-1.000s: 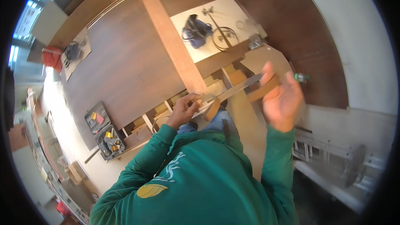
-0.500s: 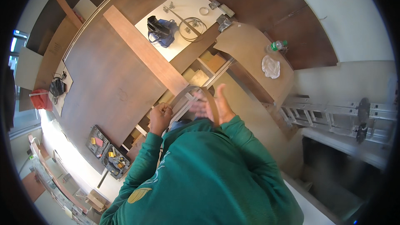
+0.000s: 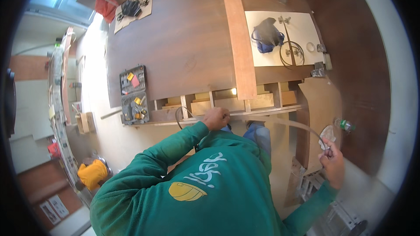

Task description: The person installs a curved wooden trim piece onto the edge of a wall-mounted cabinet. They use a utility knife to trim the piece to size and a cloth to wipe the surface. The person then positions the trim along the cabinet edge.

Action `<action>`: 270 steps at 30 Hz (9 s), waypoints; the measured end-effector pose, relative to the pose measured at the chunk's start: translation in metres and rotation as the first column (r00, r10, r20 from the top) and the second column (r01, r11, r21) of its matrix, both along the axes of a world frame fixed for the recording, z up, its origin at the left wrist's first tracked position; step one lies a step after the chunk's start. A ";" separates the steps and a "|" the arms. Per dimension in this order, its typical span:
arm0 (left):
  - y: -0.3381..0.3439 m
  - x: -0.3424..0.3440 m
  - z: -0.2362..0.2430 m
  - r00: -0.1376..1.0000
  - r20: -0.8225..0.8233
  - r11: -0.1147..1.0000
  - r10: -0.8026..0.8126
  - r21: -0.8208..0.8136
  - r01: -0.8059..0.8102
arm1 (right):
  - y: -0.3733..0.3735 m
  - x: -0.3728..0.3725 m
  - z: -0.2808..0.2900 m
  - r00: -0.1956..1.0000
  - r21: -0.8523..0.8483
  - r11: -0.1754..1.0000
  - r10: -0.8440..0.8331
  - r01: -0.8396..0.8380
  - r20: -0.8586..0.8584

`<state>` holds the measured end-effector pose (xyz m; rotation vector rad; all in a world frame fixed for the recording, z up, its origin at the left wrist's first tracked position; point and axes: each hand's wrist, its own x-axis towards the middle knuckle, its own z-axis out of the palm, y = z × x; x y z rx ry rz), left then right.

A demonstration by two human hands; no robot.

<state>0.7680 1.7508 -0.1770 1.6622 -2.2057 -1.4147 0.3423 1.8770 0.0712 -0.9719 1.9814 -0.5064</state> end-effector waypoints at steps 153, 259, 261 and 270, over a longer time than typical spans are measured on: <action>-0.218 -0.137 -0.374 0.994 0.097 0.994 0.055 -0.101 -0.045 | -0.318 -0.142 -0.661 0.631 -0.266 0.961 -0.254 0.077 -0.733; -0.190 -0.139 -0.378 0.860 0.217 0.887 0.462 -0.110 -0.449 | -0.246 0.167 -0.609 0.914 0.004 0.921 0.386 -0.389 -0.126; -0.192 -0.139 -0.377 0.862 0.228 0.891 0.452 -0.077 -0.447 | -0.245 0.166 -0.612 0.902 -0.023 0.910 0.407 -0.414 -0.142; -0.197 -0.137 -0.374 0.870 0.240 0.901 0.431 -0.057 -0.431 | -0.252 0.171 -0.610 0.892 0.101 0.904 0.426 -0.415 -0.150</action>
